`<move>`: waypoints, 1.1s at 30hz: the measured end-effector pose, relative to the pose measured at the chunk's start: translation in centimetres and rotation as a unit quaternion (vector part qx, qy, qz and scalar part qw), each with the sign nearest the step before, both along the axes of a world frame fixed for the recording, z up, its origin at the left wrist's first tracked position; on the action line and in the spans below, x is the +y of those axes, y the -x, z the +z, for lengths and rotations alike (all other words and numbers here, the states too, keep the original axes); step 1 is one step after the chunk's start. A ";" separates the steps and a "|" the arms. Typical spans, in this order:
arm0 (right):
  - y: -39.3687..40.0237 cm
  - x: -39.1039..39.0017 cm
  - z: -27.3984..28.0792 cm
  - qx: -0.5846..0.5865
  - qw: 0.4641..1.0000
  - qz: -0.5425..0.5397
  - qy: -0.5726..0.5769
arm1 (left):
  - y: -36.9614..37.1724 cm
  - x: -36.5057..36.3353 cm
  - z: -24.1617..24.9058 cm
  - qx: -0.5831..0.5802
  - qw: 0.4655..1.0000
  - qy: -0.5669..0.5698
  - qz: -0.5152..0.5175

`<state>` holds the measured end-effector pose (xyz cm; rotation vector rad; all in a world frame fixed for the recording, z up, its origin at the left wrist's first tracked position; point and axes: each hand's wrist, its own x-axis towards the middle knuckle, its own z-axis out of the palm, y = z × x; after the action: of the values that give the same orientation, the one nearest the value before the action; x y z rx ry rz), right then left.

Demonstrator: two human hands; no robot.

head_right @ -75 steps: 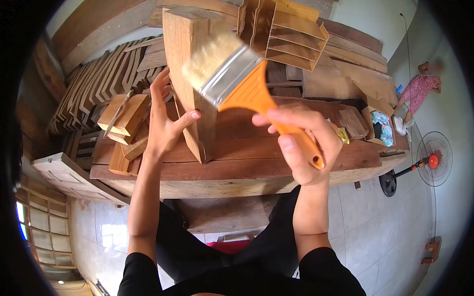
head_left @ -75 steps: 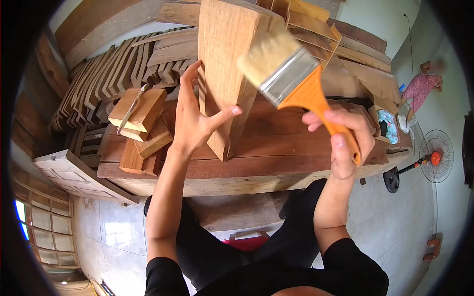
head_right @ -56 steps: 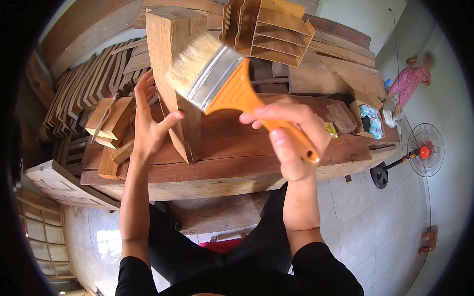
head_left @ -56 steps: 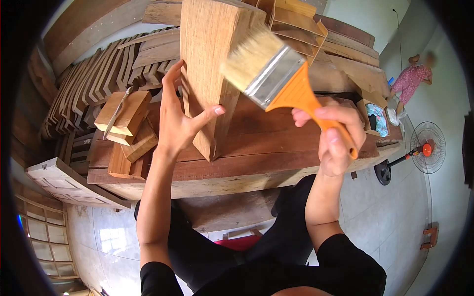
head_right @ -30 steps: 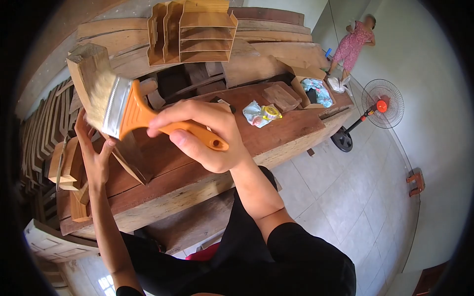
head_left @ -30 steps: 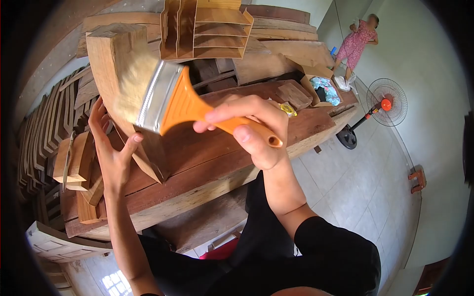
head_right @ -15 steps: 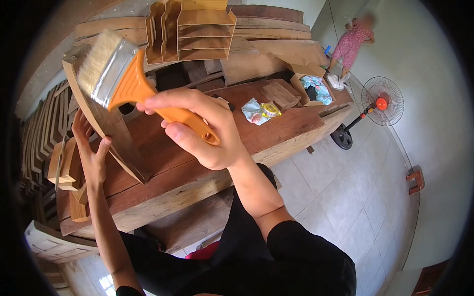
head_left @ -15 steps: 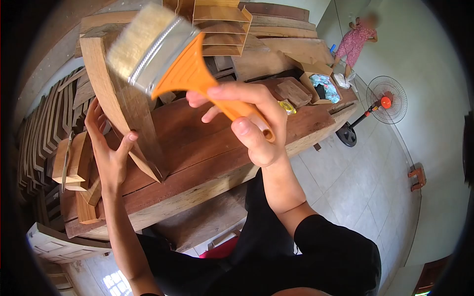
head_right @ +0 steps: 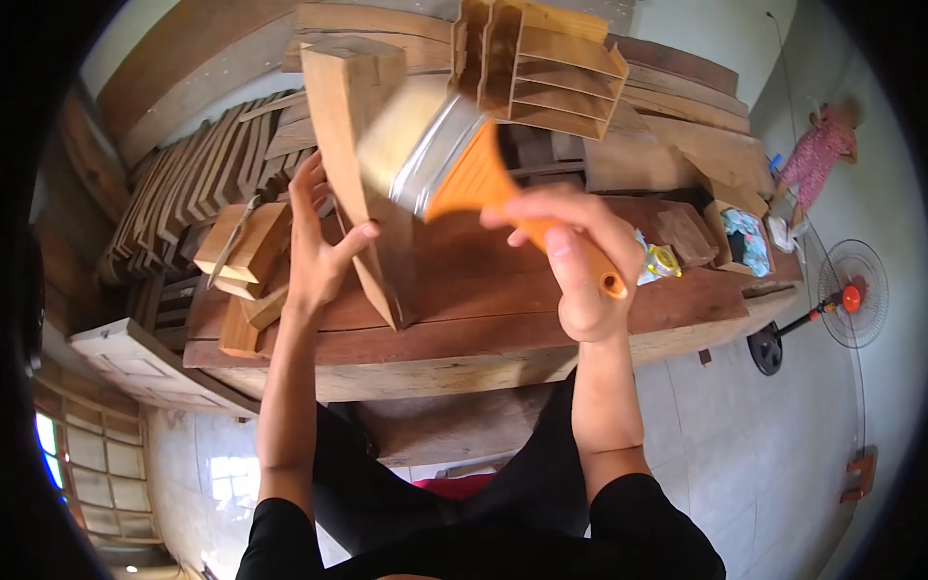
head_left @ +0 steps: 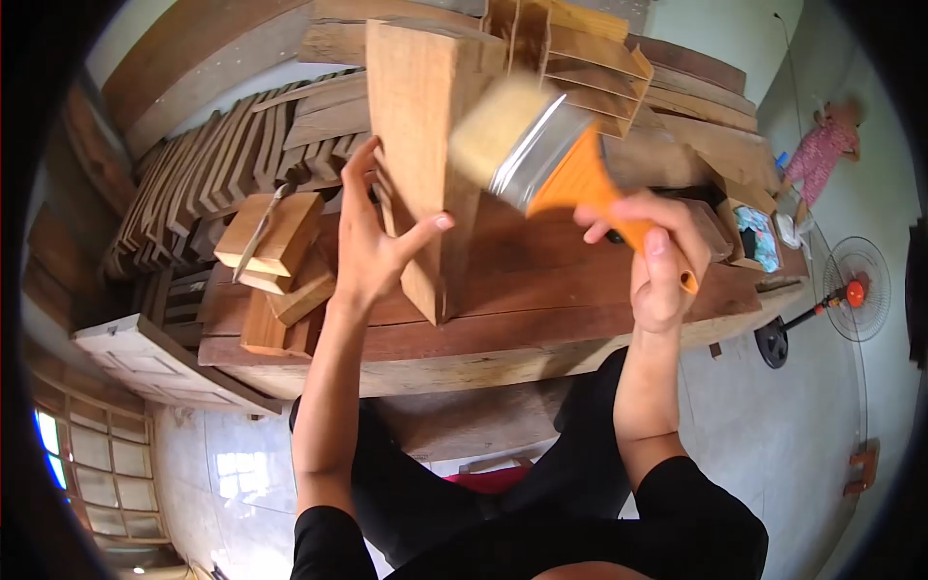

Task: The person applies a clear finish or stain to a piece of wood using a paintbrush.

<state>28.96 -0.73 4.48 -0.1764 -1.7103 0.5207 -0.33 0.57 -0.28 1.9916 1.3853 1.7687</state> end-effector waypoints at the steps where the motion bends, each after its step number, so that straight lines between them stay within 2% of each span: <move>1: 0.7 -0.4 0.1 0.035 0.999 -0.007 0.022 | -0.1 -0.2 0.2 -0.005 1.000 0.008 0.002; 8: 0.8 -0.4 0.3 -0.030 0.999 0.020 0.031 | 0.1 -0.3 0.1 0.008 1.000 0.014 0.003; 21: 0.3 -0.8 0.3 -0.035 0.998 0.027 0.037 | -0.1 -0.5 0.2 0.017 1.000 0.016 0.007; 27: 1.8 -1.6 0.4 0.049 0.997 0.024 0.051 | -0.1 -0.5 0.2 0.016 1.000 0.015 0.005; 30: -0.2 -0.8 0.6 -0.107 0.994 0.037 0.001 | -0.2 -0.5 0.1 0.020 1.000 0.008 0.003; 32: 0.2 -0.8 0.3 -0.028 0.998 0.047 0.028 | -0.1 -0.6 0.2 0.017 1.000 0.010 0.002; 33: 1.3 -1.3 0.5 0.029 0.998 0.016 0.050 | -0.1 -0.6 0.3 0.011 1.000 0.015 0.001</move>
<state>27.69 -2.05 4.96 -0.2051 -1.6340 0.6297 -0.25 0.00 0.00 1.9999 1.4132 1.7213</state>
